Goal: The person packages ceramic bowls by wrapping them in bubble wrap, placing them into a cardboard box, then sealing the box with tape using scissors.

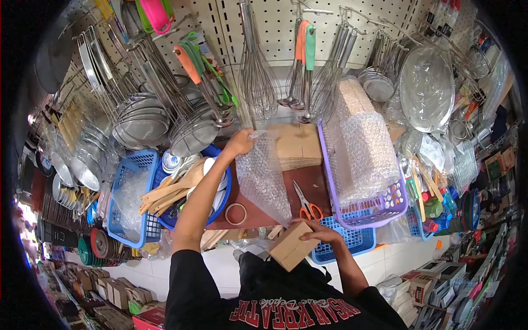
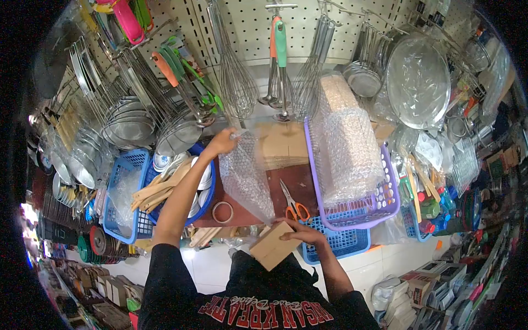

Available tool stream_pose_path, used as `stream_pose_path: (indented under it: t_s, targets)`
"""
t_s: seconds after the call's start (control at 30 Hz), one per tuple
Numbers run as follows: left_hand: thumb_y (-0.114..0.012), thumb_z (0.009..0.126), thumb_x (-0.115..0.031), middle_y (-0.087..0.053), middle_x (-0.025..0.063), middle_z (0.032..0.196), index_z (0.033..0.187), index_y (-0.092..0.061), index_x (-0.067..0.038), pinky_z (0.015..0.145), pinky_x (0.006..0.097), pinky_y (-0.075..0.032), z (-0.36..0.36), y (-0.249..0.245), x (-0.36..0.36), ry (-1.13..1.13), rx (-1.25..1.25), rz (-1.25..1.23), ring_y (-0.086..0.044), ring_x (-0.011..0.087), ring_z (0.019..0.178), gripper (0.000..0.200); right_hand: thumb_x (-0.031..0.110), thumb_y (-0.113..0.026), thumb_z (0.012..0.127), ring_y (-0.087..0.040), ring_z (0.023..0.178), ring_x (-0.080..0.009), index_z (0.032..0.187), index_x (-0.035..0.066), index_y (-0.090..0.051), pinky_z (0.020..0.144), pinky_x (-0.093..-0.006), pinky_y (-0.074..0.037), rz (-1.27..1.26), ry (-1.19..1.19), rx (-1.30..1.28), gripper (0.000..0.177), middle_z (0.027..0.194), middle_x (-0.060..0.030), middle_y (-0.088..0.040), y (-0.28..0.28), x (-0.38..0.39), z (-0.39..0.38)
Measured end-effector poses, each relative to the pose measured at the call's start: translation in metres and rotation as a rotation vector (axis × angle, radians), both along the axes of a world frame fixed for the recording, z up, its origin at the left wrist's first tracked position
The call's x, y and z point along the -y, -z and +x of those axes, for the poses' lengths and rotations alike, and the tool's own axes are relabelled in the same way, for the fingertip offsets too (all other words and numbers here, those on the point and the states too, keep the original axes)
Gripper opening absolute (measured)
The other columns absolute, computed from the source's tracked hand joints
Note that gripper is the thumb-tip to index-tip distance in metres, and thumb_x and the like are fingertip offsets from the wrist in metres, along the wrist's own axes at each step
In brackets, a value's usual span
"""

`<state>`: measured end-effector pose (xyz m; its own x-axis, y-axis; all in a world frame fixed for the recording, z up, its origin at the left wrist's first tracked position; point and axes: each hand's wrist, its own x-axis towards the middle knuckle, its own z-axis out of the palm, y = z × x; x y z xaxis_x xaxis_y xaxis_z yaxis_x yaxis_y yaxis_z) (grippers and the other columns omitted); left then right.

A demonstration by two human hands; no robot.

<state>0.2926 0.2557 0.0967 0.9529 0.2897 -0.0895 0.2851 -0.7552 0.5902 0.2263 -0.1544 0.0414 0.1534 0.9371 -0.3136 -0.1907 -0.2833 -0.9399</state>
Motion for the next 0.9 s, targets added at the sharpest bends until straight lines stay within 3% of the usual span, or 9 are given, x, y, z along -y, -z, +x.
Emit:
stream_pose_path:
  t_s: [0.17,0.27,0.37,0.47,0.57,0.63,0.73,0.9]
  targets:
    - [-0.068,0.086,-0.034,-0.065,0.0204,0.118,0.126,-0.062,-0.017,0.098,0.0469,-0.048,0.001,0.017,0.004,-0.191,-0.204,0.29,-0.062,0.0363,0.113,0.044,0.032,-0.071,0.086,-0.042,0.132,-0.0267,0.147,0.008,-0.037,0.108,-0.0395,-0.034,-0.066,0.131,-0.221,0.074,0.137,-0.0165,-0.048,0.031,0.01,-0.005]
    - [-0.071,0.083,-0.033,-0.06,0.0221,0.127,0.128,-0.06,-0.01,0.103,0.0476,-0.044,0.004,0.029,0.005,-0.224,-0.265,0.228,-0.055,0.0365,0.123,0.051,0.031,-0.071,0.086,-0.049,0.125,-0.0237,0.144,0.004,-0.039,0.104,-0.0361,-0.04,-0.126,0.257,-0.384,0.072,0.133,-0.015,-0.052,0.051,0.004,0.004]
    - [-0.069,0.084,-0.03,-0.051,0.0243,0.136,0.13,-0.057,-0.005,0.102,0.0493,-0.045,-0.002,0.057,0.016,-0.2,0.045,0.663,-0.044,0.0434,0.13,0.054,0.027,-0.073,0.085,-0.056,0.117,-0.0216,0.138,0.003,-0.044,0.097,-0.0356,-0.047,-0.206,0.359,-0.489,0.064,0.127,-0.0112,-0.057,0.047,-0.009,0.013]
    - [-0.07,0.084,-0.03,-0.043,0.0252,0.141,0.137,-0.047,0.0,0.105,0.0498,-0.042,-0.023,0.037,0.049,-0.147,0.311,0.775,-0.037,0.0445,0.134,0.066,0.028,-0.075,0.085,-0.061,0.11,-0.0197,0.131,0.002,-0.05,0.091,-0.0369,-0.052,-0.243,0.384,-0.529,0.058,0.12,-0.0098,-0.062,0.032,-0.026,0.019]
    - [-0.07,0.084,-0.03,-0.042,0.026,0.141,0.143,-0.039,-0.004,0.11,0.0483,-0.037,-0.056,0.044,0.085,-0.094,0.223,0.59,-0.038,0.0434,0.133,0.072,0.031,-0.075,0.084,-0.063,0.108,-0.0191,0.128,0.001,-0.053,0.089,-0.039,-0.053,-0.273,0.39,-0.581,0.058,0.117,-0.0098,-0.064,0.036,-0.035,0.026]
    - [-0.069,0.084,-0.038,-0.038,0.0257,0.146,0.146,-0.036,-0.004,0.115,0.0504,-0.028,-0.079,0.056,0.096,-0.033,-0.178,0.247,-0.034,0.0425,0.138,0.078,0.032,-0.075,0.084,-0.062,0.109,-0.0203,0.129,0.002,-0.052,0.088,-0.0401,-0.053,-0.325,0.359,-0.632,0.058,0.118,-0.0101,-0.064,0.04,-0.037,0.033]
    - [-0.059,0.09,-0.048,-0.021,0.027,0.156,0.152,-0.03,-0.011,0.118,0.0532,-0.019,-0.103,0.092,0.104,-0.003,-0.485,0.166,-0.02,0.0436,0.145,0.077,0.033,-0.074,0.084,-0.062,0.109,-0.0219,0.131,0.004,-0.051,0.087,-0.0424,-0.053,-0.332,0.391,-0.673,0.059,0.119,-0.0104,-0.063,0.036,-0.04,0.032]
    - [-0.049,0.093,-0.055,-0.001,0.0244,0.161,0.157,-0.016,-0.016,0.12,0.0537,-0.007,-0.104,0.135,0.095,0.038,-0.5,0.215,0.0,0.0416,0.149,0.082,0.032,-0.072,0.085,-0.062,0.109,-0.0233,0.132,0.006,-0.051,0.085,-0.0444,-0.054,-0.326,0.415,-0.733,0.058,0.12,-0.0109,-0.063,0.051,-0.035,0.029]
